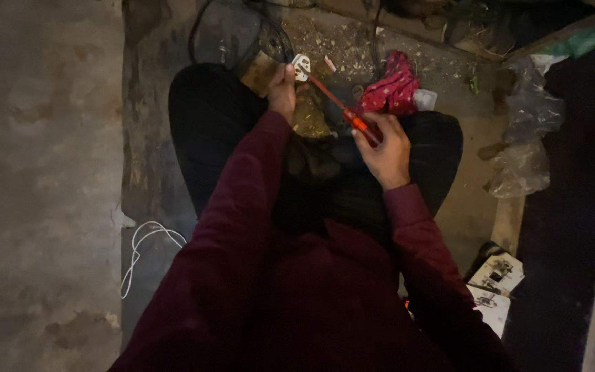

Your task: The person sits on the floor and uses a screwdriver and wrench to work on electrical wiring inside a wall cavity. They manipulate wires and tighten connections within the junction box area.

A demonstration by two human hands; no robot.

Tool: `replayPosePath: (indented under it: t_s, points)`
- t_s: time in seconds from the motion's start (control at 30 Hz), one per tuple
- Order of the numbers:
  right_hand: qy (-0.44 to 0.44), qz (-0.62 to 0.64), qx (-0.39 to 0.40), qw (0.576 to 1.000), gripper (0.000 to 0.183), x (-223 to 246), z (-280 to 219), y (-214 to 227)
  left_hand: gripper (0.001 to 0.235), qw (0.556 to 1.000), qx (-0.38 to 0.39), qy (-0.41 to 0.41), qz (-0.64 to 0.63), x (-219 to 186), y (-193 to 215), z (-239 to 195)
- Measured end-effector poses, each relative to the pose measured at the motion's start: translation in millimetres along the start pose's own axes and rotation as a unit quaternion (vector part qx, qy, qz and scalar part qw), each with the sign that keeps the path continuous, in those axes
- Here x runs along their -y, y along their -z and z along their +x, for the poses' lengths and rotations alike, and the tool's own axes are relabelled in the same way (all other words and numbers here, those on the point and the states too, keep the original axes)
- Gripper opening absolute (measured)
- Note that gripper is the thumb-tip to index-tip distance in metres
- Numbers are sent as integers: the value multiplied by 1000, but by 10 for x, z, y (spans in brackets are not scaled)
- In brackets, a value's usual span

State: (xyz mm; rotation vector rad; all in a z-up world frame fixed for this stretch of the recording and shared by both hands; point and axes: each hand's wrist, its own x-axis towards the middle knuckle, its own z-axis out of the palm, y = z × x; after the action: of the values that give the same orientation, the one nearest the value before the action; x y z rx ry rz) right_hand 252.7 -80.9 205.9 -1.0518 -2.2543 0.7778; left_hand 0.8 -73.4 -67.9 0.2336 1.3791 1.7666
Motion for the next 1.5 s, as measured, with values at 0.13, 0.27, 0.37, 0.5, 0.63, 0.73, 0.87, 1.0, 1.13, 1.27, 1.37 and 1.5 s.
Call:
replayPosePath:
  t_s: [0.13, 0.27, 0.37, 0.5, 0.63, 0.73, 0.87, 1.0, 1.13, 1.27, 1.37, 1.5]
  points:
    - [25, -19, -18, 999, 35, -16, 35, -17, 44, 1000, 1, 4, 3, 1, -45, 17]
    - [8, -14, -66, 998, 35, -75, 60, -43, 41, 997, -52, 48, 36, -38, -96, 16]
    - [4, -27, -81, 996, 37, -136, 23, -60, 39, 997, -46, 14, 57, -18, -71, 5]
    - [-105, 83, -37, 990, 33, -247, 26, -105, 34, 997, 1, -74, -27, 67, -84, 58]
    - [-232, 127, 21, 964, 29, -288, 49, -150, 35, 995, 9, -94, -15, 48, -83, 54]
    - [-176, 78, 2, 981, 29, -284, 44, -151, 38, 999, -3, -45, -3, -55, -102, 6]
    - [-58, 36, -40, 997, 32, -314, 50, -146, 45, 994, -33, 74, 66, -170, -107, -62]
    - [-103, 85, -93, 987, 50, -400, 64, -175, 49, 998, -9, -30, 57, -106, -116, -63]
    - [-74, 194, -146, 967, 47, -471, 69, -232, 46, 998, 23, 20, 59, 105, -177, -11]
    - [-50, 214, -190, 957, 51, -505, 130, -310, 48, 977, 78, -144, 139, 316, -180, 50]
    - [-105, 246, -214, 940, 61, -523, 180, -338, 52, 972, 77, -68, 211, 442, -114, 66]
    - [-94, 257, -266, 924, 63, -556, 207, -351, 50, 975, 125, -125, 134, 521, -98, 85]
